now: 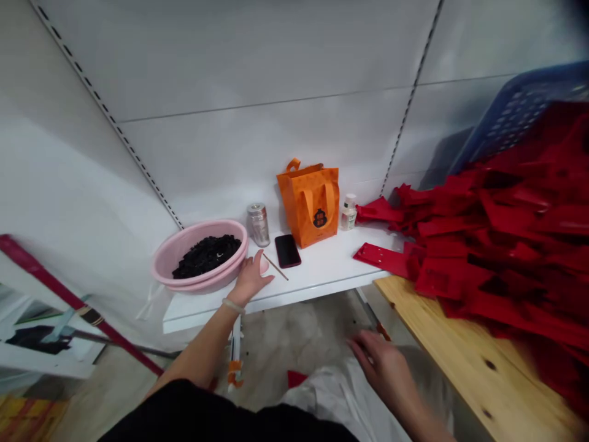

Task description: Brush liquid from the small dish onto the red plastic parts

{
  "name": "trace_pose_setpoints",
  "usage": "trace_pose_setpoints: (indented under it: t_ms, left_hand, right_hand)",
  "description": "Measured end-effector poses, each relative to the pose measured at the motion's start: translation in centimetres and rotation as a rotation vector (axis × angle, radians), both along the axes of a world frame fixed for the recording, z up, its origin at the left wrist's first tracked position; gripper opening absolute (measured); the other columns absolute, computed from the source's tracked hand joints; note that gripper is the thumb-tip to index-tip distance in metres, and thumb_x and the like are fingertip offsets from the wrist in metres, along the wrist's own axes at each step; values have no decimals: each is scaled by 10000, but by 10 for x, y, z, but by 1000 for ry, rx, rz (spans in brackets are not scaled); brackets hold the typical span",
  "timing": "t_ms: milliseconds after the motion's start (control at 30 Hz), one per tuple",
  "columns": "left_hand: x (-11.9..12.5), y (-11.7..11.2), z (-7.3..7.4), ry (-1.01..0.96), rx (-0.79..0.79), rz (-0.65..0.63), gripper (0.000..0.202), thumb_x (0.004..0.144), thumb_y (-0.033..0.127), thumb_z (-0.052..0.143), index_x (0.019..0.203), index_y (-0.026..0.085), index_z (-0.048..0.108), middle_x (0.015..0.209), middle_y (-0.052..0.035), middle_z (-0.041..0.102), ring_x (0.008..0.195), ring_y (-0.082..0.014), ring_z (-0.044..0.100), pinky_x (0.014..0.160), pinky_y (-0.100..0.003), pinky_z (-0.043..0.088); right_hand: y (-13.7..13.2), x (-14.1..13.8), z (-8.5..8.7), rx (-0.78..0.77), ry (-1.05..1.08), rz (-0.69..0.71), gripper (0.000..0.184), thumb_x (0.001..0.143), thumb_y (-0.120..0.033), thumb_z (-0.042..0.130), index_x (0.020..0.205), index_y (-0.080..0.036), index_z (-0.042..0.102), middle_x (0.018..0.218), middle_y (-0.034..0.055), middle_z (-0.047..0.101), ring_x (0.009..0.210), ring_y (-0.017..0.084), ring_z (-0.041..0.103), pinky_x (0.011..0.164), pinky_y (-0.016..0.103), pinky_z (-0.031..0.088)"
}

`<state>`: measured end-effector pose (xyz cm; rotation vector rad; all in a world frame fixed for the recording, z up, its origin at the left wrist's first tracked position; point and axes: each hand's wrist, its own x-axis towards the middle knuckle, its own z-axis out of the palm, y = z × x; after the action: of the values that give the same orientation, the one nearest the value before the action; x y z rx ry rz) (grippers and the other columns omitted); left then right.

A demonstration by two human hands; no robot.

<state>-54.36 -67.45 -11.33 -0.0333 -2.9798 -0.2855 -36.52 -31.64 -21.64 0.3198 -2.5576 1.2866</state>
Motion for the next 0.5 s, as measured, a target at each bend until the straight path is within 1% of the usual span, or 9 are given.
trace_pose_setpoints:
  t_ms: [67,100,133,200,267,333,400,500]
  left_hand:
    - [-1,-2,-5,2,28,1,935,868,353,821,1674,165,388,1378,-194,687,1371,-405,615,1187,-498,446]
    - [0,-2,-7,3,42,0,925,867,342,818,1670,164,395,1377,-194,685,1370,-407,616,1192,-503,445]
    - [1,-2,-9,5,57,-2,914,868,334,815,1666,163,403,1382,-196,682,1372,-407,615,1199,-507,444]
    - [5,-3,-11,6,86,-9,902,869,322,810,1661,157,411,1387,-194,678,1375,-401,614,1207,-508,447]
    - [10,-4,-13,9,115,-15,899,870,304,805,1663,160,408,1373,-179,687,1378,-389,617,1217,-505,449]
    - [14,-4,-14,15,140,-15,896,881,282,789,1673,166,388,1361,-166,698,1375,-374,627,1228,-506,448]
    - [16,-5,-16,22,160,-6,889,894,266,767,1682,163,367,1371,-171,702,1365,-364,645,1227,-508,458]
    - [13,-8,-18,31,180,18,864,907,260,744,1677,177,360,1410,-183,699,1373,-358,663,1209,-505,489]
  right_hand:
    - [-28,-51,15,65,52,61,311,1098,-424,567,919,-236,740,920,89,758,893,247,749,826,374,587]
    - [-43,-73,24,94,66,67,290,1111,-373,548,964,-222,747,982,103,766,979,257,752,891,384,585]
    - [-58,-93,32,123,74,73,277,1118,-330,540,986,-206,750,1004,106,766,1015,257,748,915,387,582]
    - [-88,-122,46,183,73,93,214,1120,-289,582,1045,-176,748,1051,92,762,1061,244,737,944,390,584]
    - [-115,-139,55,248,60,113,155,1105,-289,651,1083,-165,741,1086,71,757,1081,233,728,962,405,592]
    - [-136,-149,60,317,39,130,148,1089,-308,699,1098,-165,737,1116,61,754,1089,233,726,970,425,603]
    - [-153,-155,61,386,18,140,162,1082,-321,719,1117,-164,738,1160,67,753,1106,241,727,977,445,614]
    - [-171,-162,60,475,7,157,178,1074,-302,737,1177,-157,739,1214,82,749,1131,250,731,966,451,635]
